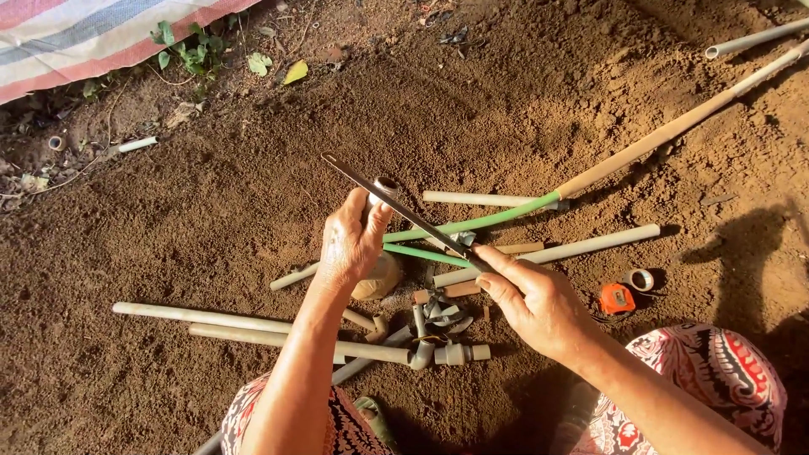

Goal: Attempting to cut and join PVC pipes using a hacksaw blade and a knife while sitting on the ground.

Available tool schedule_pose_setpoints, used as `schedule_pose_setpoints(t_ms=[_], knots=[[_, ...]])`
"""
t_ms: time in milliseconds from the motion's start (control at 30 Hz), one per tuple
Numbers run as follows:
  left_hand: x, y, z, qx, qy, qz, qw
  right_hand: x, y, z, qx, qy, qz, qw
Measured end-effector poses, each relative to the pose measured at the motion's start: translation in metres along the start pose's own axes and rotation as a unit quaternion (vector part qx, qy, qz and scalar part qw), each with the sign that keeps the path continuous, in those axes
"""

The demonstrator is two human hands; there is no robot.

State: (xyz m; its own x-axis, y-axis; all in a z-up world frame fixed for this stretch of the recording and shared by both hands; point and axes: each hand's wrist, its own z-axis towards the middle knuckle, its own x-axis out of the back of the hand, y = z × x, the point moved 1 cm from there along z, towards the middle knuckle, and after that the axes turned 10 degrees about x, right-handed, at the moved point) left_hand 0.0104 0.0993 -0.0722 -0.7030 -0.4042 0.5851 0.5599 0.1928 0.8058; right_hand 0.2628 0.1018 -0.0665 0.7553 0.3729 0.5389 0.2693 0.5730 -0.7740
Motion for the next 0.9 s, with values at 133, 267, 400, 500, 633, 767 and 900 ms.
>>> schedule_pose_setpoints(t_ms=[133,267,400,500,633,767,900], knots=[[0.002,-0.008,0.002,0.008,-0.007,-0.003,1.0,0.001,-0.001,0.0,0.001,0.005,-0.002,1.0],[0.004,-0.014,0.003,-0.006,-0.015,-0.004,1.0,-0.002,0.004,-0.001,-0.011,-0.006,-0.007,1.0],[0.004,-0.011,0.001,-0.022,-0.007,-0.018,1.0,-0.003,0.001,-0.002,-0.027,-0.011,-0.012,1.0],[0.001,-0.019,0.004,-0.008,-0.033,-0.027,0.999,-0.001,0.001,-0.002,-0.031,-0.007,0.007,0.999],[-0.005,0.011,-0.014,-0.015,-0.088,0.013,0.996,-0.003,0.009,-0.003,-0.045,-0.007,0.009,0.999],[-0.003,0.005,-0.009,-0.002,-0.078,-0.016,0.997,-0.003,0.012,-0.003,-0.047,-0.012,0.016,0.999],[-0.007,0.0,-0.004,0.007,-0.07,-0.031,0.997,-0.003,0.013,-0.004,-0.055,0.003,0.022,0.998]])
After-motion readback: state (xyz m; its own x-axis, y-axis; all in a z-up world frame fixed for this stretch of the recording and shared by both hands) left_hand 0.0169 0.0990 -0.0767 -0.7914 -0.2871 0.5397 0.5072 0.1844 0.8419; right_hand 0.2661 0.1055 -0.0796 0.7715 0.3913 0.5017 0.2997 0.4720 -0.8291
